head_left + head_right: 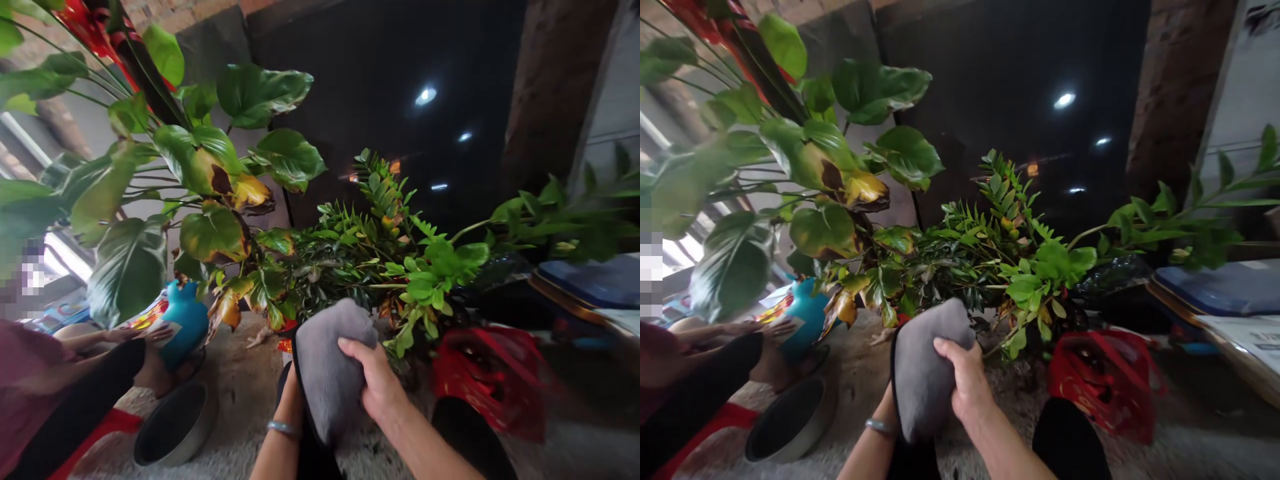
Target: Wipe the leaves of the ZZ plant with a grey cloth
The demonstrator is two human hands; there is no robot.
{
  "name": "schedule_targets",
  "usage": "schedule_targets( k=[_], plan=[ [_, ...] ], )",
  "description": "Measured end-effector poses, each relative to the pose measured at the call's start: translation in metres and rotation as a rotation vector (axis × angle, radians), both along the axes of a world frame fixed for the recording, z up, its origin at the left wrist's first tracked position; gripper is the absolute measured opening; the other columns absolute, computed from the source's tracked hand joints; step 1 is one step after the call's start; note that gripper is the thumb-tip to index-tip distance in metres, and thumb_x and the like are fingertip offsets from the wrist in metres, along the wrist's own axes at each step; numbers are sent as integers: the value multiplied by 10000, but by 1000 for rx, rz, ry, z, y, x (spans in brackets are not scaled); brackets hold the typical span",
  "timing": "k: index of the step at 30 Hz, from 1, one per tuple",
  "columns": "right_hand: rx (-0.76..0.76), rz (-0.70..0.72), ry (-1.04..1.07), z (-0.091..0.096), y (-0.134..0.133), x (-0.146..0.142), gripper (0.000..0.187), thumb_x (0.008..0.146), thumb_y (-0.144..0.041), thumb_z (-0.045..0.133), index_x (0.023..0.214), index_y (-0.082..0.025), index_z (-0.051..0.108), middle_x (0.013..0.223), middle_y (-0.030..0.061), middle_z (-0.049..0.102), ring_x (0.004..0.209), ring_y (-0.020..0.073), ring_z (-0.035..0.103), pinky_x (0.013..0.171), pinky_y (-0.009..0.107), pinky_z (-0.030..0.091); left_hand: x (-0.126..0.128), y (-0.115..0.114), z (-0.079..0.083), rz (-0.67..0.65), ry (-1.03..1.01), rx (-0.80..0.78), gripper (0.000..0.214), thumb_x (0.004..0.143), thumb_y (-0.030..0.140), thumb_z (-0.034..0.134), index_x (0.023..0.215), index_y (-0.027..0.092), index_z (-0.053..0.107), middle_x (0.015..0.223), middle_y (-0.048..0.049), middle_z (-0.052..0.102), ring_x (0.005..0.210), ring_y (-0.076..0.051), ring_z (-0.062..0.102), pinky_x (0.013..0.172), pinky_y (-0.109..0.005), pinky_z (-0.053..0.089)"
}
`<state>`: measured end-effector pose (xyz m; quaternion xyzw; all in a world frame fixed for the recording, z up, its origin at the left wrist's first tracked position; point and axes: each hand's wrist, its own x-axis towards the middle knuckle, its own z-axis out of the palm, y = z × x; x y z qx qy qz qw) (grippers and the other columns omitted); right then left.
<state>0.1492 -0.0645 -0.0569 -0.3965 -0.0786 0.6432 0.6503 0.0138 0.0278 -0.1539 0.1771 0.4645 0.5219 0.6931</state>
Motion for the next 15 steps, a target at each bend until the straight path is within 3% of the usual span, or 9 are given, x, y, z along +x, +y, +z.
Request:
schedule_targets(
  k=[2,5,10,12,15],
  plan=[
    [44,-83,19,4,16,7,364,381,-222,772,720,-199,644,669,5,721,675,236,650,630,345,512,5,-3,3,10,-19,-6,215,853,247,488,838,153,681,697,-36,708,932,-240,648,869,-354,472],
    [-51,-105,20,-15,25,14,296,400,-230,761,667,-199,637,599,11,701,657,260,651,602,367,512,13,-2,7,-11,-100,46,200,818,292,541,839,147,677,784,-63,724,946,-255,647,903,-371,462],
    [-180,0,-45,-64,-10,5,242,433,-267,782,590,-214,606,545,21,673,629,271,647,590,385,508,8,4,8,26,-77,119,227,782,304,597,946,156,649,795,-45,700,746,-193,660,838,-331,480],
    [-172,24,-8,-66,-23,4,234,470,-321,775,606,-211,619,587,33,688,660,274,651,614,389,508,4,-1,8,39,-30,95,271,773,312,611,1009,180,632,775,-17,682,660,-171,648,778,-325,494],
    [-130,-58,82,-52,-28,13,264,483,-388,754,636,-204,643,630,35,700,720,281,650,666,396,507,6,-27,11,102,-11,41,228,790,275,578,989,184,640,792,-24,693,725,-177,666,791,-306,496]
  ],
)
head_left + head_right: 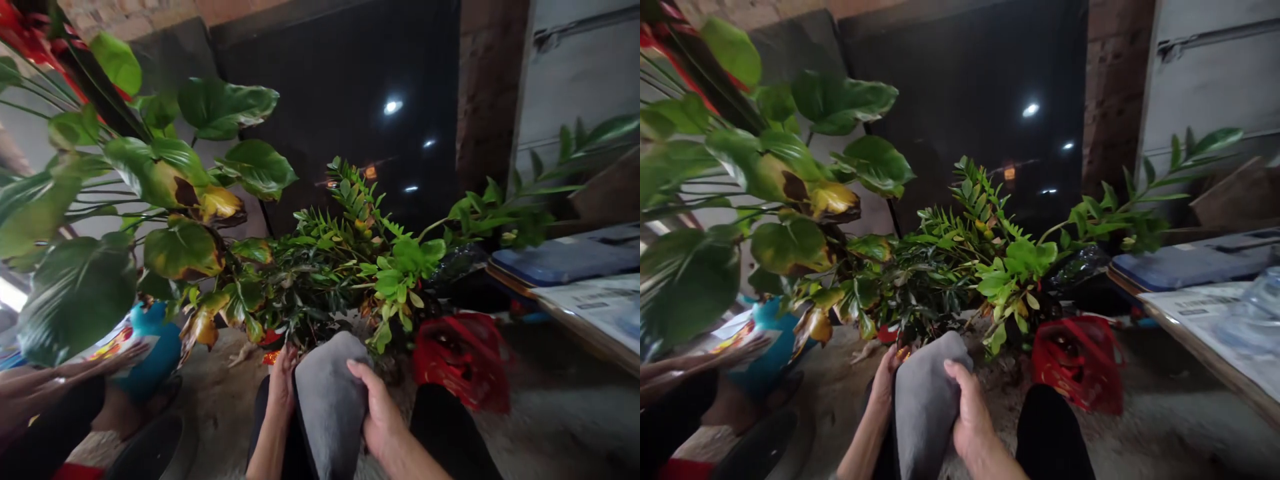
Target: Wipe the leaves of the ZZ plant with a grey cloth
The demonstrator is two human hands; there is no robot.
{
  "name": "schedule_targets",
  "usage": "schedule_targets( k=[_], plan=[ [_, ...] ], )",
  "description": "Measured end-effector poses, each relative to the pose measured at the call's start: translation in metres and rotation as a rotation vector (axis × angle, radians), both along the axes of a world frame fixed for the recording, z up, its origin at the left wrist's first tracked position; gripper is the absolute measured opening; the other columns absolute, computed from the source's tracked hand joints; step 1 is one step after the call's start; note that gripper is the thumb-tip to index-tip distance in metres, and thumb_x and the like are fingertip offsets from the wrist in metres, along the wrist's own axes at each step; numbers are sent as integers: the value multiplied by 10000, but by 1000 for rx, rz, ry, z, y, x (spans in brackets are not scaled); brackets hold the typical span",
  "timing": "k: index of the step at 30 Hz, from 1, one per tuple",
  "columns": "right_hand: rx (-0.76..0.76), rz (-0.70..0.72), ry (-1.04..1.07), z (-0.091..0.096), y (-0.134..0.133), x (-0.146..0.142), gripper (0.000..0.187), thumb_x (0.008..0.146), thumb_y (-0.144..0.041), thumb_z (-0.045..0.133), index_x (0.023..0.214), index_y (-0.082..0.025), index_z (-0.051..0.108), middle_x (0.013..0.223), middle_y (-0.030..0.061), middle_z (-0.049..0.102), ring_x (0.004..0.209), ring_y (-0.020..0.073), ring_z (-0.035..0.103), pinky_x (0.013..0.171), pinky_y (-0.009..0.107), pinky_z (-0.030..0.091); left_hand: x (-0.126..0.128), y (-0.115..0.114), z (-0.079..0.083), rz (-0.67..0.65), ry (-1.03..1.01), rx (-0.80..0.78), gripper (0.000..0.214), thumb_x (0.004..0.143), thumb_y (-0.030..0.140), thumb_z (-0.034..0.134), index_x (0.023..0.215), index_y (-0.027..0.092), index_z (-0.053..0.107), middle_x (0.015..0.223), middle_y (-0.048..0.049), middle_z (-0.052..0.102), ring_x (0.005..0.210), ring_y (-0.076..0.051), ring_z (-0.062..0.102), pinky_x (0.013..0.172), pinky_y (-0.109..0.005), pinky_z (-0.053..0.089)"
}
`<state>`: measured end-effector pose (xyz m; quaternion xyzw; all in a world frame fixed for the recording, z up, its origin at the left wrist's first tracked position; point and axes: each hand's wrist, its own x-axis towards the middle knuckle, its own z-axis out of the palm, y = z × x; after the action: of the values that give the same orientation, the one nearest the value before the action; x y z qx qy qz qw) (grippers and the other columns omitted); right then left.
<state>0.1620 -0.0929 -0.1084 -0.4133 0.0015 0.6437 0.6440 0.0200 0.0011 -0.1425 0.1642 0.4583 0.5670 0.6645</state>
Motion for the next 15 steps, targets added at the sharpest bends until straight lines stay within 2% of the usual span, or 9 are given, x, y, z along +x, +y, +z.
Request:
schedule_targets(
  k=[3,5,7,11,13,15],
  plan=[
    [76,-81,-65,13,0,13,297,449,-349,766,681,-205,650,692,11,711,795,275,642,740,382,493,9,-40,7,-85,-28,-83,179,815,239,534,916,166,663,881,-67,722,860,-203,675,832,-309,502],
    [88,-102,-152,12,-2,15,370,411,-268,777,757,-215,658,744,-6,716,841,272,635,768,366,481,17,-65,14,-179,-91,-111,184,809,260,550,913,172,673,944,-82,725,949,-236,662,850,-334,510],
    [53,-86,-194,8,-6,9,475,375,-189,772,836,-223,659,773,-9,717,864,281,632,769,364,476,26,-82,23,-186,-136,-163,168,782,251,584,886,165,683,940,-97,730,1004,-272,647,863,-361,516],
    [32,20,-256,9,-16,-1,529,390,-145,745,907,-223,662,813,8,714,907,297,622,781,377,470,44,-92,42,-109,-80,-304,136,747,137,594,845,96,679,827,-141,738,941,-318,670,848,-409,533],
    [103,113,-409,18,-24,5,470,421,-155,738,882,-227,676,822,8,711,902,290,618,789,371,464,51,-90,48,-105,-53,-304,191,743,96,579,913,83,668,780,-130,741,878,-313,690,828,-419,544],
    [229,192,-620,29,-34,24,431,449,-169,739,871,-235,690,848,14,712,886,282,617,795,373,460,53,-87,52,-85,-30,-272,270,747,62,555,998,98,648,705,-83,738,793,-281,709,807,-395,558]
  ],
)
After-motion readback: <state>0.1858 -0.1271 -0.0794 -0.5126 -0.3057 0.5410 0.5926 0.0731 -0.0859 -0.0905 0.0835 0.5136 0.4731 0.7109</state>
